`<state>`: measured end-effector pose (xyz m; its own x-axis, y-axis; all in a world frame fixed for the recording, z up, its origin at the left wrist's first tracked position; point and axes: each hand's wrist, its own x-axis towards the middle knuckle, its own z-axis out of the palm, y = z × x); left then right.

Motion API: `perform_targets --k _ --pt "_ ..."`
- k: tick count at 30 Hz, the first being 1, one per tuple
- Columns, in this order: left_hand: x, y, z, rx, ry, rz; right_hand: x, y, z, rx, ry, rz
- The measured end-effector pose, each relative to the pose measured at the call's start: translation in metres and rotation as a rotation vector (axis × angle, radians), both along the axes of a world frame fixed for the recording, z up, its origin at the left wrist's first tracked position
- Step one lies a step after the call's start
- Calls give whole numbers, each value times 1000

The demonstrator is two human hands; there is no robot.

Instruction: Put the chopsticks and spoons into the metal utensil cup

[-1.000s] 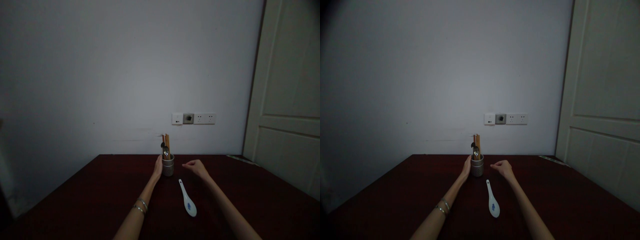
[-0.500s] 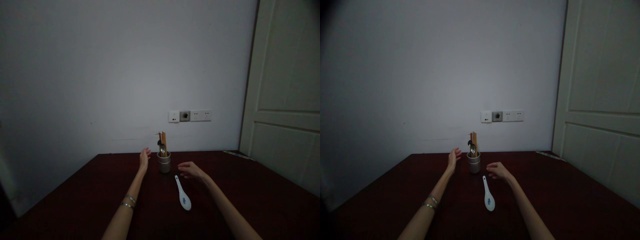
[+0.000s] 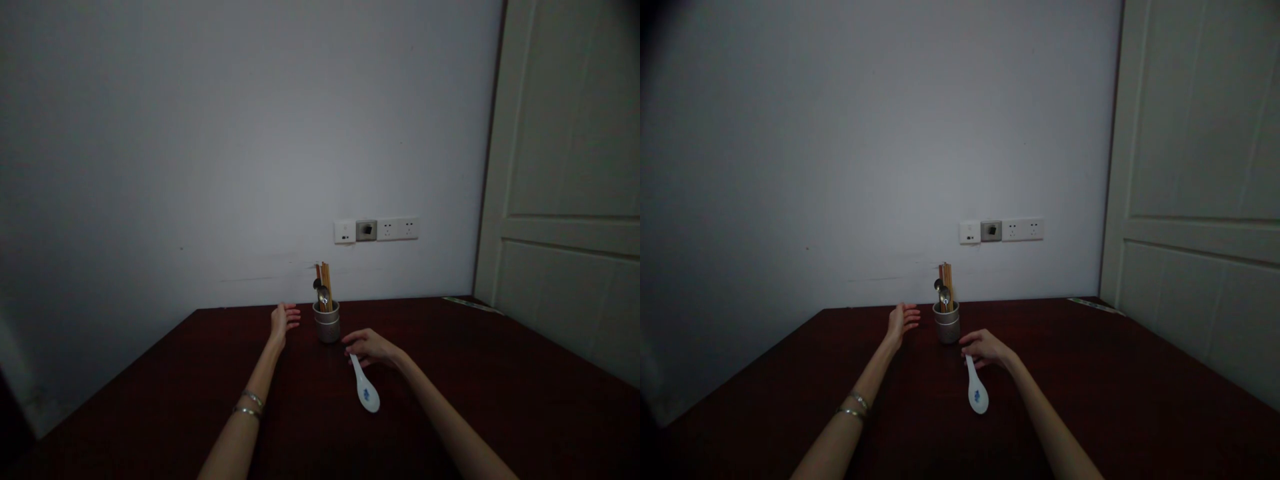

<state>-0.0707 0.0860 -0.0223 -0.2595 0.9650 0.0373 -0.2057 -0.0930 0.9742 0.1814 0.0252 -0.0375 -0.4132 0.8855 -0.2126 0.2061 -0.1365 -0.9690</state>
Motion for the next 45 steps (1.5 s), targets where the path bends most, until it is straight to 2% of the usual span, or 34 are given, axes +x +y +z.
perform_targets --k 4,11,15,22,27,33,37,41,43,45 --pt "0 -2 1 -9 -5 -20 0 -1 0 7 4 -8" --pt "-4 -1 2 -31 -7 -44 4 7 -12 -13 33 19" --pt "-6 -1 5 -27 -14 -32 3 6 -11 -13 44 13" --pt "-11 -5 17 49 -57 79 6 4 1 29 121 -38" --pt "-13 -11 37 148 -57 85 4 6 23 127 201 -216" --pt "5 -32 69 305 131 -175 0 -3 61 222 338 -431" --pt "19 -60 85 264 472 -532 0 -10 78 280 398 -500" --pt "30 -78 85 94 746 -919 1 -14 86 354 411 -538" --pt "36 -78 80 44 782 -1036 2 -15 88 380 419 -557" --pt "41 -75 74 44 780 -1079 2 -16 89 389 433 -575"
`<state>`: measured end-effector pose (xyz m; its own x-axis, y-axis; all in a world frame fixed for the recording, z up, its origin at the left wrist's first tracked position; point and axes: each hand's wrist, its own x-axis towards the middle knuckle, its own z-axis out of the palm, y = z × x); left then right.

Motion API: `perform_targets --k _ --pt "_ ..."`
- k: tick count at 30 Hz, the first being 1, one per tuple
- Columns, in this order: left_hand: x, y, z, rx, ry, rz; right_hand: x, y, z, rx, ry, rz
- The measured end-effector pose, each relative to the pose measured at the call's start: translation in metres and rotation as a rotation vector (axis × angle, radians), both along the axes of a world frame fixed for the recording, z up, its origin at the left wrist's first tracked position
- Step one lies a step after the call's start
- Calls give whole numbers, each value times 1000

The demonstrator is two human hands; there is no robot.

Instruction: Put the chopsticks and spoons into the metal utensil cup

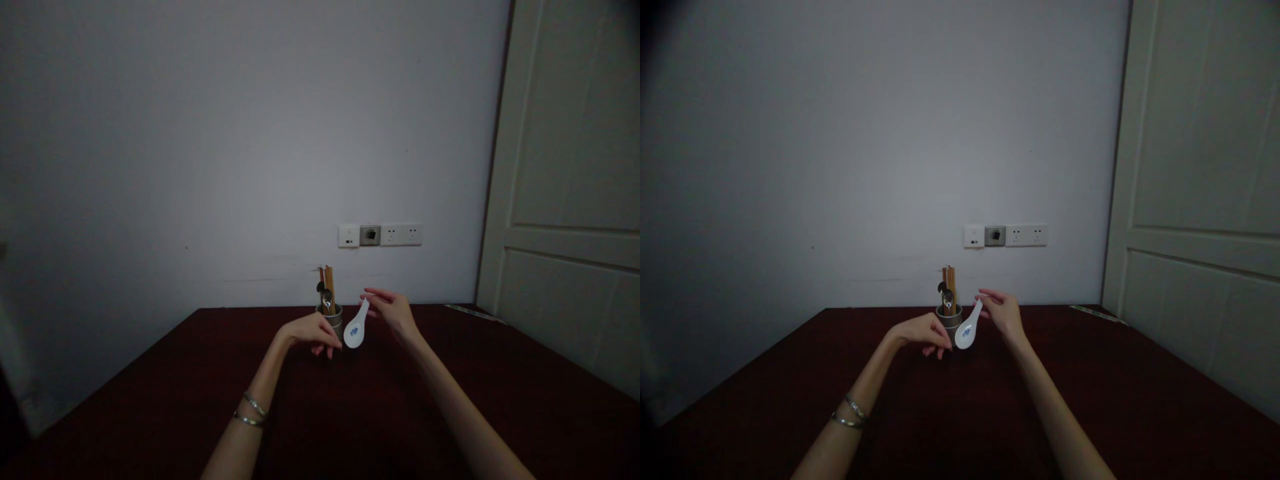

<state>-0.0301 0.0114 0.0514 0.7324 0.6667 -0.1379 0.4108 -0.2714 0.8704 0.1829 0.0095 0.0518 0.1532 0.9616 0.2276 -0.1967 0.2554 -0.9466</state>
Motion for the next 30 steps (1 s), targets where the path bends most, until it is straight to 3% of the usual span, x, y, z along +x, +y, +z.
perform_targets --k 5,10,14,19,25,30 --pt "10 7 -14 46 -45 23 -1 -2 1 11 24 -27" --pt "15 6 -18 59 -102 61 -1 -1 0 42 47 -37" --pt "13 10 -19 132 -141 184 4 1 1 50 70 -38" --pt "7 19 -13 202 -219 367 16 1 5 -21 -75 -11" --pt "1 27 -5 354 -358 572 14 -4 6 -144 -281 139" --pt "3 27 -4 451 -516 663 -5 -10 -3 -201 -436 376"
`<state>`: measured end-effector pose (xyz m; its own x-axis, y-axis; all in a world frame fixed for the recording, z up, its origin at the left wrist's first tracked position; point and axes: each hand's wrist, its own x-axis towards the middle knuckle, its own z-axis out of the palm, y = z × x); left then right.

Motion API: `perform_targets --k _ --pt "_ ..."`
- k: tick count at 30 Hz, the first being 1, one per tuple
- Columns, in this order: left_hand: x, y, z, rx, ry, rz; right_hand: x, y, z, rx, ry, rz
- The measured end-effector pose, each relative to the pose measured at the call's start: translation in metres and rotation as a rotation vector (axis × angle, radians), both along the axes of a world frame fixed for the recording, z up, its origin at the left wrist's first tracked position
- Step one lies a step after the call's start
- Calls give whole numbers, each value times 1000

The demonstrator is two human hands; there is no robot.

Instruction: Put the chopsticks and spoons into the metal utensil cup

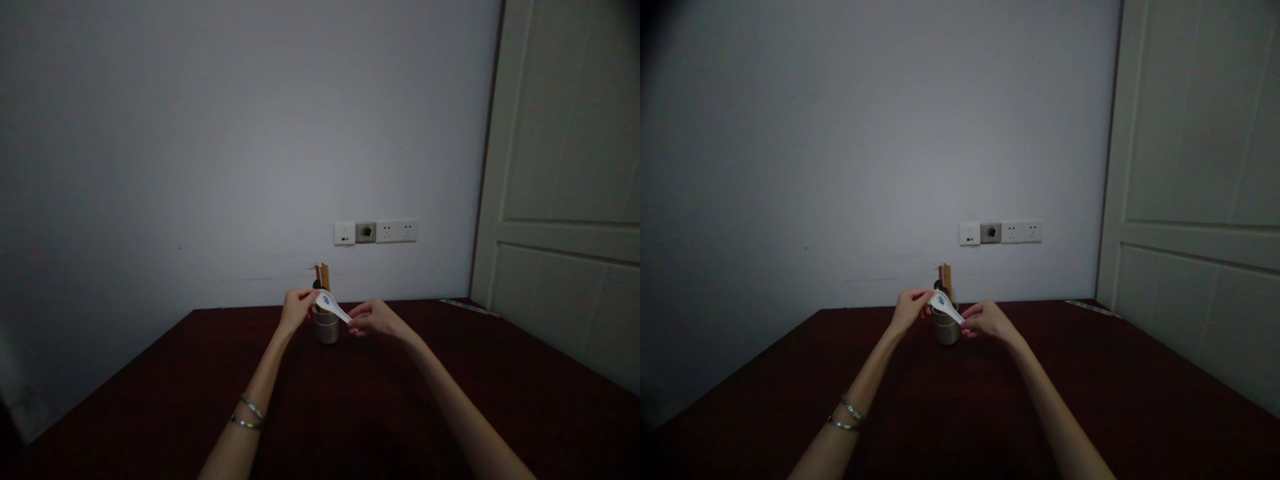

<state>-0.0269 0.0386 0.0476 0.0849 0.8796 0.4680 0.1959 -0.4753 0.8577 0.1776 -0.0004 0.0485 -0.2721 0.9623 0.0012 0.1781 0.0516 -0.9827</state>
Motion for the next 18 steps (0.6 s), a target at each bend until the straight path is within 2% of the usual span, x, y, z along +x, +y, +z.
perform_targets --k 4,7,12,18 --pt "6 -6 3 32 -35 12 -16 -2 -12 -39 -39 159" --pt "10 -9 4 35 -25 -6 -28 -5 -20 -72 -17 209" --pt "15 -10 3 30 -25 -41 -41 -9 -26 -103 4 195" --pt "12 -9 4 -72 -45 -58 -36 -3 -21 -50 71 143"
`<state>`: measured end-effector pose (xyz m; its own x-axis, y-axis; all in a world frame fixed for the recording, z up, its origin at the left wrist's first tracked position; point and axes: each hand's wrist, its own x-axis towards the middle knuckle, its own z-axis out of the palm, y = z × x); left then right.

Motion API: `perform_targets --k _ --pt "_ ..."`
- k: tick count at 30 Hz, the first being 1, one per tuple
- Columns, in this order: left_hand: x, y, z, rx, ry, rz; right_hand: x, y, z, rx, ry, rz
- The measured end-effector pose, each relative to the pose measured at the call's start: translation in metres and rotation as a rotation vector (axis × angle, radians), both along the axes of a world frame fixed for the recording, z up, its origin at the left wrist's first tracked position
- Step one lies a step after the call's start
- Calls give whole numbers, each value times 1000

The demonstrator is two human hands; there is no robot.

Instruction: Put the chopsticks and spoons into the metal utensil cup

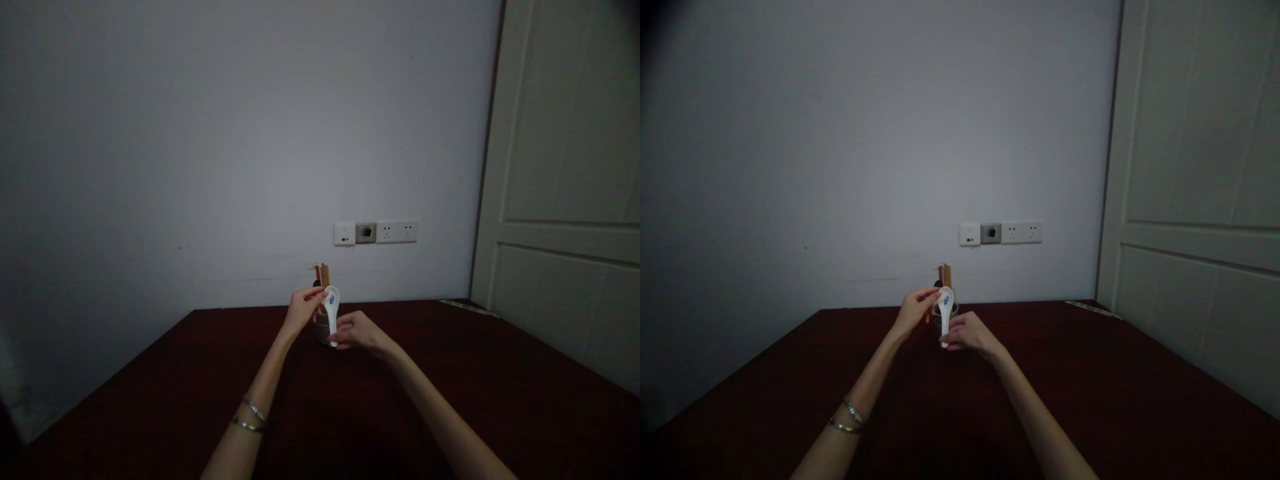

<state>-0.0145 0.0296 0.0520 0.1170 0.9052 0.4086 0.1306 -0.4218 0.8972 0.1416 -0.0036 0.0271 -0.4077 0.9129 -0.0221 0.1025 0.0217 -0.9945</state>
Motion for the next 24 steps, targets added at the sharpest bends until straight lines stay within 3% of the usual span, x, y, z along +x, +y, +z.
perform_targets --k 6,10,18,24 --pt "0 0 -9 -79 107 -59 6 8 4 44 95 -86" --pt "13 -2 -17 -121 70 -121 8 12 0 54 86 -66" --pt "28 -2 -28 -207 -71 -101 7 11 -3 21 47 -48" --pt "26 -1 -30 -202 -82 -129 30 13 8 104 -57 -136"
